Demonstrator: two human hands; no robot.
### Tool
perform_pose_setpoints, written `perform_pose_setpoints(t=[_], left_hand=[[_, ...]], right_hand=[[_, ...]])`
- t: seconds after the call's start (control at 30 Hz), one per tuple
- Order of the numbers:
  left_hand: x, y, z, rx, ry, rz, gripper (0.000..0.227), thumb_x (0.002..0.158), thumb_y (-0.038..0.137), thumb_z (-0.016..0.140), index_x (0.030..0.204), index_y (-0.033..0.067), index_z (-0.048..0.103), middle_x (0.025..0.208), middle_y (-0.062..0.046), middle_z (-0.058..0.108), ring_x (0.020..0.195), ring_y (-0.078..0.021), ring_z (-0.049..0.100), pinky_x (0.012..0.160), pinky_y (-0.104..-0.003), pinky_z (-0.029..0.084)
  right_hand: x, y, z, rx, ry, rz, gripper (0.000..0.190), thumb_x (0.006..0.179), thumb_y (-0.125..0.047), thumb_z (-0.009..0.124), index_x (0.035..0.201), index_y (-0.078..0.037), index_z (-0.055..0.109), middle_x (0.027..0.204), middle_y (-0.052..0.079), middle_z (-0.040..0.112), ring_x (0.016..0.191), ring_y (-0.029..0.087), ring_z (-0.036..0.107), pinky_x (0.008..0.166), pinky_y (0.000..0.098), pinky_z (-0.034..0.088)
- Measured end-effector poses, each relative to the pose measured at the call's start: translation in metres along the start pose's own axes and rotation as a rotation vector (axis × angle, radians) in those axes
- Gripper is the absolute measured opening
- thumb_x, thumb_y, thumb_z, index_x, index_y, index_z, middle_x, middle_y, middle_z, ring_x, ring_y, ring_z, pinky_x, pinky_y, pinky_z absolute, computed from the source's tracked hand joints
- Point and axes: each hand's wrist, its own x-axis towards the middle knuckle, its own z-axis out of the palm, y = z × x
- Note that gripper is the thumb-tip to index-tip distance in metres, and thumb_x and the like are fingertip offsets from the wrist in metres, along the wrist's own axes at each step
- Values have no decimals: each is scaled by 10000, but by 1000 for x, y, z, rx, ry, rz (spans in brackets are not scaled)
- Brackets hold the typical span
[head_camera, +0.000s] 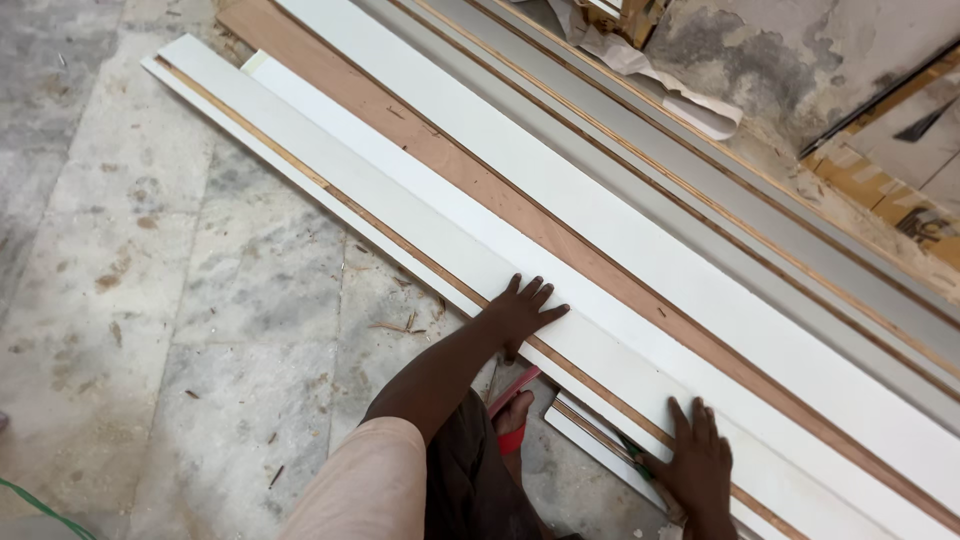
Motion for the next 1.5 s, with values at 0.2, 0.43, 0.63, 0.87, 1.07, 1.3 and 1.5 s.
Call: perform_pose_setpoints(t=[0.2, 0.43, 0.63, 0.87, 1.07, 1.3, 1.5], left_hand=[[5, -4, -10, -1, 28, 74, 1464, 490, 523, 987, 1649, 275, 127, 1632, -273, 233, 1517, -460, 192, 1204, -669, 122], [24, 19, -37, 3, 68, 146, 1393, 464, 584, 956, 1622, 282, 244, 1507, -256, 382, 1439, -435, 308, 1222, -661, 110], [43, 23, -42, -14, 127, 168, 1381, 443, 620, 957, 1592, 278, 271, 1513, -235, 371, 1456, -414, 288, 1214, -666, 83], [98, 12, -49, -158, 221, 107, 1364, 455, 636, 950, 1593, 258, 299, 1522, -198, 418, 1449, -403, 342, 1190, -694, 134], [136, 2, -65, -110, -6, 130, 1448, 407, 607, 1000, 1600, 238, 268, 1509, -193, 455, 1431, -385, 385, 1179, -665, 188], [124, 6, -68, -118, -11, 86, 1447, 447, 543, 997, 1631, 224, 229, 1500, -138, 473, 1425, -342, 414, 1199, -653, 209], [71, 19, -25, -187, 603, -5, 1099, 533, 417, 965, 1463, 162, 438, 1452, -194, 489, 1359, -384, 432, 1085, -600, 321]], right_hand=[[-3, 11, -35, 12, 12, -96, 1269, 534, -667, 917, 1564, -297, 274, 1688, 102, 164, 1573, 281, 152, 1234, 524, 245], [-2, 57, -16, 72, 170, -24, 1192, 540, -672, 870, 1538, -253, 372, 1666, 110, 275, 1543, 302, 265, 1163, 520, 356], [6, 73, -4, 71, 202, 77, 1156, 580, -700, 834, 1542, -222, 404, 1646, 120, 308, 1529, 309, 291, 1132, 557, 364], [36, 87, -11, 303, 228, 116, 953, 715, -617, 812, 1489, -159, 497, 1627, 151, 384, 1403, 352, 496, 1058, 500, 518], [-9, 54, -3, 181, 179, 137, 927, 708, -502, 852, 1463, -123, 472, 1545, 211, 387, 1387, 416, 458, 932, 500, 563], [-37, 67, 37, 442, -48, 400, 652, 837, -237, 725, 1402, -75, 442, 1329, 243, 532, 991, 448, 696, 797, 508, 613], [-57, 87, 30, 130, -295, 411, 298, 980, -209, 577, 1248, -100, 506, 1049, 193, 711, 938, 391, 739, 765, 528, 604]])
